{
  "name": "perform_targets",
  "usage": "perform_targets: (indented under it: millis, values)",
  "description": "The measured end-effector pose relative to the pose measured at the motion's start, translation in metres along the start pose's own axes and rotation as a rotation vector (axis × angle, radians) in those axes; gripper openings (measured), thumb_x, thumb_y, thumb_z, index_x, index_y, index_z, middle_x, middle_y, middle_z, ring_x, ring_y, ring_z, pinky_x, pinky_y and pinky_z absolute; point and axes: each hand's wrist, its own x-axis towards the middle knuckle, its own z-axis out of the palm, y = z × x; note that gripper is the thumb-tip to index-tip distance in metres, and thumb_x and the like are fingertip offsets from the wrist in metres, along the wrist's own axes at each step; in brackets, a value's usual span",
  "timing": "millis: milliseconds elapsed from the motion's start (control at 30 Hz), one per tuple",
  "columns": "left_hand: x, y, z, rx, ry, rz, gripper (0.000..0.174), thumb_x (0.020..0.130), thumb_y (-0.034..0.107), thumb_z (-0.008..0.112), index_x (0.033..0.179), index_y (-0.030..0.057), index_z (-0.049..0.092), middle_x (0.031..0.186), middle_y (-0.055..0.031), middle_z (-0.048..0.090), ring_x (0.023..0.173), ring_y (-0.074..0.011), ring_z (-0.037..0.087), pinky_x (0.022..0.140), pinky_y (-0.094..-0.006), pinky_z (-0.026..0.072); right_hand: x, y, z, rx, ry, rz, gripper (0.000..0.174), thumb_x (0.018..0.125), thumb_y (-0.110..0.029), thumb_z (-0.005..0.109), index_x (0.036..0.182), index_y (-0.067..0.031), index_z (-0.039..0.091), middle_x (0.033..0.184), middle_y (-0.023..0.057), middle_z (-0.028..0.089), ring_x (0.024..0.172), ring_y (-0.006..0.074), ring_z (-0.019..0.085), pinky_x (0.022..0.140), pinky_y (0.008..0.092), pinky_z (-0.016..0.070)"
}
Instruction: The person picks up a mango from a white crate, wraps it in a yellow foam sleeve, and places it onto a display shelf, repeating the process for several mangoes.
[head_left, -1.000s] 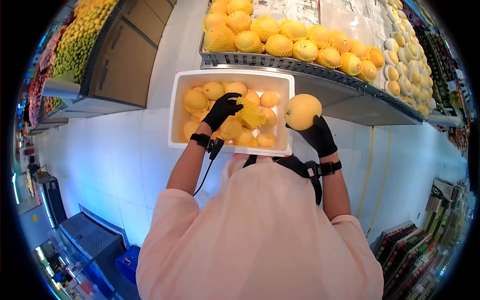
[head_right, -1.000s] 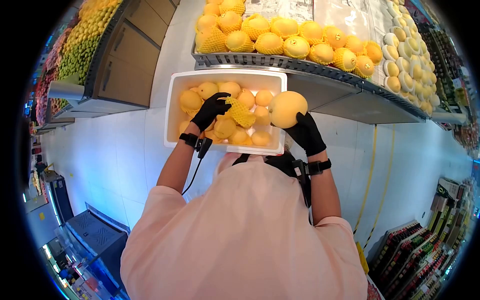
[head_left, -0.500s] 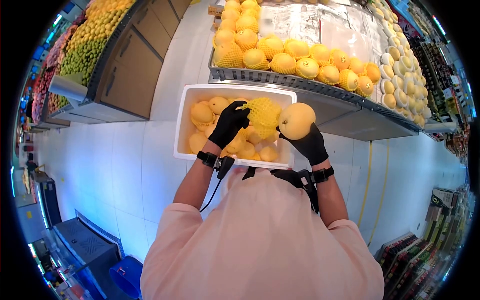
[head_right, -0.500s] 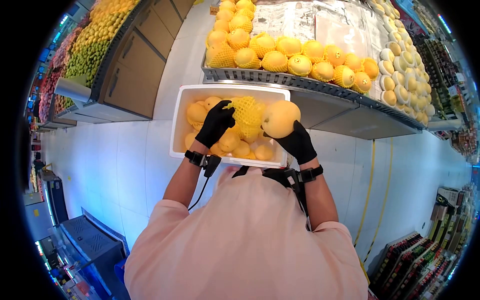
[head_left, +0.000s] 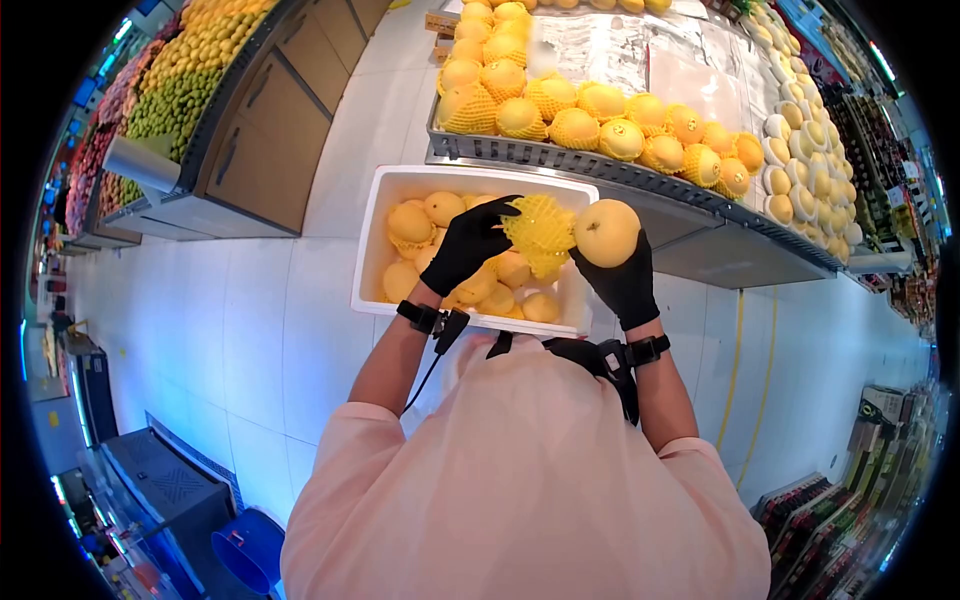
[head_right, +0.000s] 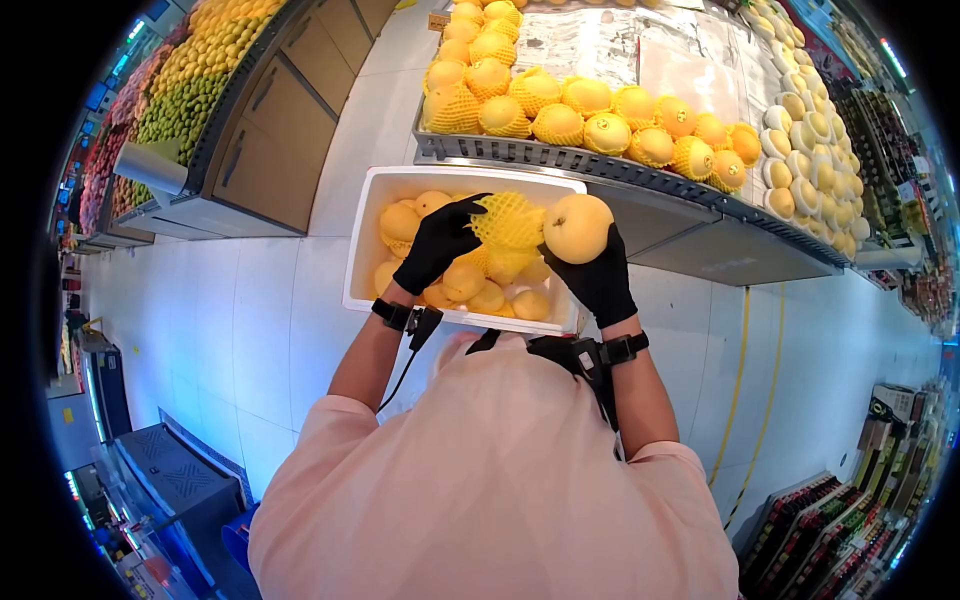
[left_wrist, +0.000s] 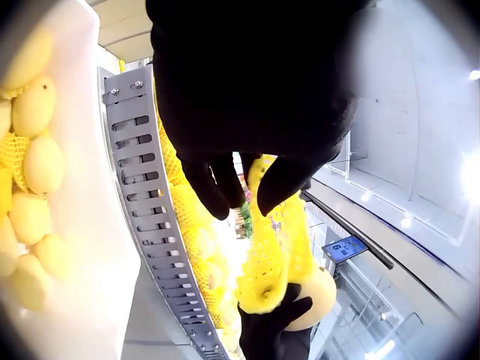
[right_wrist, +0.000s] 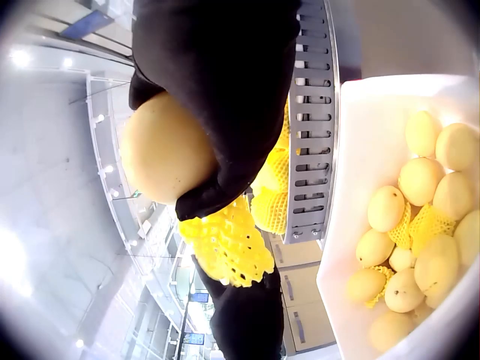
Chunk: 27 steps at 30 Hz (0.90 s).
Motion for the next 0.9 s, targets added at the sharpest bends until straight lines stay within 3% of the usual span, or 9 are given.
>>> perform_targets:
  millis: [200, 300, 333, 400, 433, 533, 700, 800, 900]
  values:
    - [0.005, -0.001, -0.006, 0.105, 0.065, -0.190, 0.028, 0.080, -0.005, 0.066, 0.108, -0.0009, 0.067, 0.118, -0.0100, 0.063, 0.100, -0.0139, 0.060, 0.087, -0.0273, 0.0499, 0.000, -0.005, -0.004, 0.020, -0.002, 0.045, 0.055, 0.068, -0.019, 0.086, 0.110, -0.0002, 0.057, 0.102, 0.0133, 0.066, 0.092, 0.0240, 0.066, 0.082, 0.0340, 0.0532]
    - [0.010, -0.024, -0.008, 0.176, 0.262, -0.140, 0.029, 0.079, 0.005, 0.071, 0.108, 0.0018, 0.067, 0.106, -0.0092, 0.068, 0.090, -0.0154, 0.064, 0.079, -0.0263, 0.0523, -0.001, 0.002, -0.009, 0.077, -0.142, 0.137, 0.056, 0.074, -0.021, 0.081, 0.118, 0.0003, 0.053, 0.112, 0.0160, 0.063, 0.102, 0.0267, 0.062, 0.089, 0.0377, 0.0512]
    - [0.012, -0.034, -0.010, 0.353, 0.330, -0.012, 0.029, 0.079, 0.008, 0.072, 0.107, 0.0019, 0.067, 0.102, -0.0096, 0.068, 0.087, -0.0162, 0.065, 0.077, -0.0267, 0.0525, -0.002, 0.009, -0.011, 0.112, -0.209, 0.177, 0.058, 0.077, -0.022, 0.078, 0.122, 0.0006, 0.051, 0.117, 0.0175, 0.060, 0.107, 0.0283, 0.061, 0.093, 0.0399, 0.0500]
    - [0.015, -0.047, -0.011, 0.706, 0.462, 0.251, 0.030, 0.078, 0.013, 0.074, 0.105, 0.0021, 0.067, 0.093, -0.0103, 0.070, 0.081, -0.0179, 0.066, 0.073, -0.0275, 0.0528, -0.008, 0.032, -0.010, 1.215, -0.226, 0.528, 0.064, 0.083, -0.028, 0.071, 0.131, 0.0009, 0.041, 0.129, 0.0205, 0.051, 0.119, 0.0329, 0.051, 0.101, 0.0467, 0.0437]
    - [0.015, -0.048, -0.008, 0.687, 0.483, 0.177, 0.028, 0.078, 0.015, 0.074, 0.102, 0.0024, 0.068, 0.092, -0.0107, 0.070, 0.080, -0.0193, 0.067, 0.073, -0.0284, 0.0530, -0.012, 0.044, -0.007, 1.771, -0.217, 0.694, 0.067, 0.086, -0.031, 0.067, 0.136, 0.0011, 0.036, 0.134, 0.0219, 0.046, 0.125, 0.0352, 0.046, 0.104, 0.0502, 0.0405]
    - [0.013, -0.032, 0.009, 0.671, 0.525, 0.038, 0.020, 0.078, 0.015, 0.073, 0.094, 0.0039, 0.068, 0.087, -0.0113, 0.069, 0.075, -0.0228, 0.068, 0.071, -0.0304, 0.0532, -0.018, 0.058, -0.003, 1.538, -0.262, 0.617, 0.074, 0.090, -0.038, 0.060, 0.142, 0.0009, 0.025, 0.143, 0.0237, 0.033, 0.132, 0.0405, 0.034, 0.109, 0.0575, 0.0308]
    - [0.014, -0.017, 0.027, 0.672, 0.559, 0.034, 0.005, 0.082, 0.007, 0.063, 0.085, 0.0067, 0.067, 0.090, -0.0128, 0.069, 0.081, -0.0279, 0.067, 0.073, -0.0331, 0.0528, -0.025, 0.067, -0.001, 1.285, -0.312, 0.546, 0.071, 0.088, -0.036, 0.063, 0.139, 0.0019, 0.031, 0.139, 0.0222, 0.040, 0.128, 0.0370, 0.041, 0.107, 0.0533, 0.0367]
    - [0.009, -0.034, 0.021, 0.750, 0.467, 0.346, 0.011, 0.082, 0.004, 0.059, 0.090, 0.0078, 0.067, 0.098, -0.0142, 0.068, 0.091, -0.0289, 0.066, 0.077, -0.0358, 0.0520, -0.026, 0.067, -0.002, 1.365, -0.279, 0.570, 0.069, 0.088, -0.035, 0.065, 0.138, 0.0018, 0.034, 0.137, 0.0209, 0.042, 0.126, 0.0343, 0.044, 0.105, 0.0510, 0.0398]
    - [0.007, -0.042, 0.023, 0.896, 0.427, 0.284, 0.011, 0.081, 0.007, 0.061, 0.091, 0.0072, 0.066, 0.101, -0.0145, 0.066, 0.096, -0.0303, 0.064, 0.080, -0.0380, 0.0511, -0.026, 0.061, -0.005, 1.495, -0.247, 0.615, 0.067, 0.087, -0.034, 0.066, 0.137, 0.0007, 0.037, 0.136, 0.0197, 0.044, 0.125, 0.0331, 0.046, 0.103, 0.0511, 0.0418]
